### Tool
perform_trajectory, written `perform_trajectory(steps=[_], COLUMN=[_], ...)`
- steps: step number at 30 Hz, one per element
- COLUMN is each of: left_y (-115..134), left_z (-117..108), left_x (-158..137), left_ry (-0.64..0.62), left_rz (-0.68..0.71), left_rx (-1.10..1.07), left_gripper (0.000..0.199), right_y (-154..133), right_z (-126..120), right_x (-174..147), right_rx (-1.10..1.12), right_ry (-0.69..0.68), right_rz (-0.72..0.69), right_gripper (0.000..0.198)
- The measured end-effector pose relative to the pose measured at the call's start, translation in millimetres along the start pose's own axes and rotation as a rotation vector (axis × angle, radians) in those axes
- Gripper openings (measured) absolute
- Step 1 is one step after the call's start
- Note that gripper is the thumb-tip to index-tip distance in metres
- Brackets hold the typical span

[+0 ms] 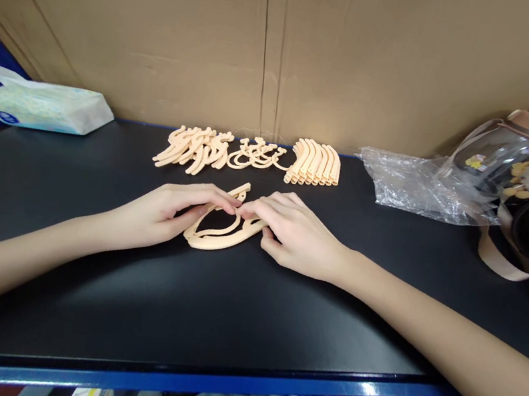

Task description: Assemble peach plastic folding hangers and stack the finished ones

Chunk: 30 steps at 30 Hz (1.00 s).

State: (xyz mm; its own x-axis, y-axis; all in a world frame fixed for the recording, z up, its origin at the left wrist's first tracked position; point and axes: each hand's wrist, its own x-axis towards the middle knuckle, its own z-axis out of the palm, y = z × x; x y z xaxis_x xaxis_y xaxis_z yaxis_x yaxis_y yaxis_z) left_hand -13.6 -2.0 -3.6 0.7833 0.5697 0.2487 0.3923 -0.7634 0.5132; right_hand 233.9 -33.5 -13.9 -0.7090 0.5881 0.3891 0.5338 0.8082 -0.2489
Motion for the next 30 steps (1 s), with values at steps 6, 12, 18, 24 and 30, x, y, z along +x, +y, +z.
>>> perform_trajectory(steps=[6, 12, 18, 24, 30], left_y=[3, 5, 10, 12, 8], left_z=[-1, 0, 0, 1, 1], left_x=[-3, -5, -4, -4, -5], left_ry=[-0.060, -0.075, -0.070, -0.060, -0.029], left_rz=[0.007, 0.056, 0.048, 0.101, 0.071], left_rx=[0.092, 0.203, 0.163, 0.170, 0.155], left_gripper=[0.042, 0.045, 0.044, 0.044, 0.047], right_y=[2, 6, 7, 3, 2], right_z=[0, 2, 3, 1, -1], right_x=[1, 0, 0, 1, 1], right_rx=[0.013, 0.012, 0.089, -0.020, -0.152], right_ry=[0.022, 0.037, 0.050, 0.118, 0.165], right_rz=[0.024, 0.030, 0.043, 0.106, 0.190], right_gripper=[0.046, 0.049, 0.046, 0.031, 0.016])
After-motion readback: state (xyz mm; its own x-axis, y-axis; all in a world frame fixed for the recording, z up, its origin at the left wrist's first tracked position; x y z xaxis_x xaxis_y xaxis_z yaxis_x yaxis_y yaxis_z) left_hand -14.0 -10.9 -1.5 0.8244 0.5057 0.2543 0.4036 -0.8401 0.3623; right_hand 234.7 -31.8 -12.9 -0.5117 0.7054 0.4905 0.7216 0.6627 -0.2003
